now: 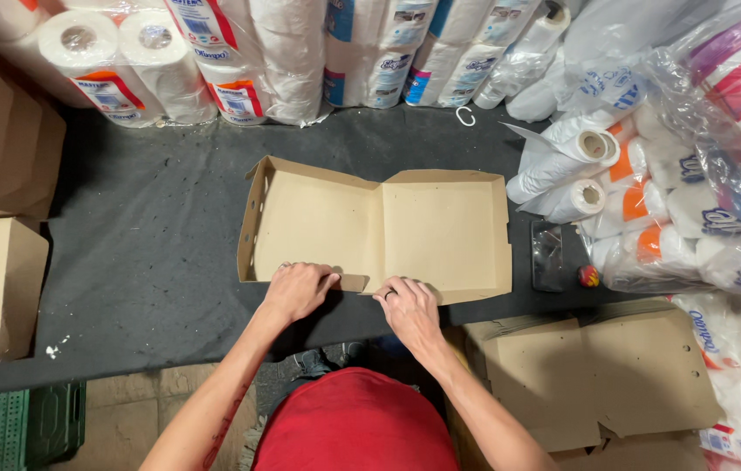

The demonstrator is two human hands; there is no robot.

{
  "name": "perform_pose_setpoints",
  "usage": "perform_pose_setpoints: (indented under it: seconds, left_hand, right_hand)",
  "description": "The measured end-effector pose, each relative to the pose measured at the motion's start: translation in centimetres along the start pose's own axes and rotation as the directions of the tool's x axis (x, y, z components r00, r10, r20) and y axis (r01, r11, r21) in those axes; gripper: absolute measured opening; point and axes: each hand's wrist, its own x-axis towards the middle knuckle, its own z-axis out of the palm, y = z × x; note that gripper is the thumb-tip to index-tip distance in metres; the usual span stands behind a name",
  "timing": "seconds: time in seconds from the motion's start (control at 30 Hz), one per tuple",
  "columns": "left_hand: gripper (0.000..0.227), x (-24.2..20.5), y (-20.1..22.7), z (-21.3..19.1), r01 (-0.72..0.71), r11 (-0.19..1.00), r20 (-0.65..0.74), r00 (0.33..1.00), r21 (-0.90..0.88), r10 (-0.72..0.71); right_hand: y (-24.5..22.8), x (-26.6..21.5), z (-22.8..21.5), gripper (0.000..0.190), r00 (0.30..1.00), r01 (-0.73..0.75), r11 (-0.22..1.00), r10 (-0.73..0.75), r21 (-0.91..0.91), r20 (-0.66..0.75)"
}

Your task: The person folds flat cardboard pieces into small square boxes, tucking the tabs into the sides to secure the shape, and stacks the completed boxes on a pile.

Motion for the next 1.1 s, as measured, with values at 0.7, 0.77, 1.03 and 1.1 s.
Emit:
perform_pose_setpoints:
  seconds: [0.7,0.77,1.03,1.1]
  left_hand:
    - [0.029,-1.2,0.0,-0.2,-0.123,0.992,0.036,0.992,0.003,0.122]
    - [0.022,-1.0,-0.4,0.6,-0.099,0.995,0.012,0.995,-0.003,0.099]
    - [0.018,-2.1,-0.5,-0.5,-0.094,0.989,0.037,0.994,-0.112,0.099]
    - [0.019,-2.2,-1.0,-0.5,-0.093,0.987,0.043,0.994,-0.131,0.100]
  right_hand:
    - [-6.6,6.4,0.5,0.018,0.958,0.144,0.943,-0.057,-0.299,0.280]
    - [-7.5,7.3,0.0,0.018,0.937,0.135,0.924,-0.001,-0.357,0.351]
    - [-9.8,9.1,-0.3,0.015,0.906,0.179,0.879,0.028,-0.441,0.423]
    - [-10.3,9.1,-0.7,0.014,0.900,0.184,0.870,0.039,-0.458,0.434]
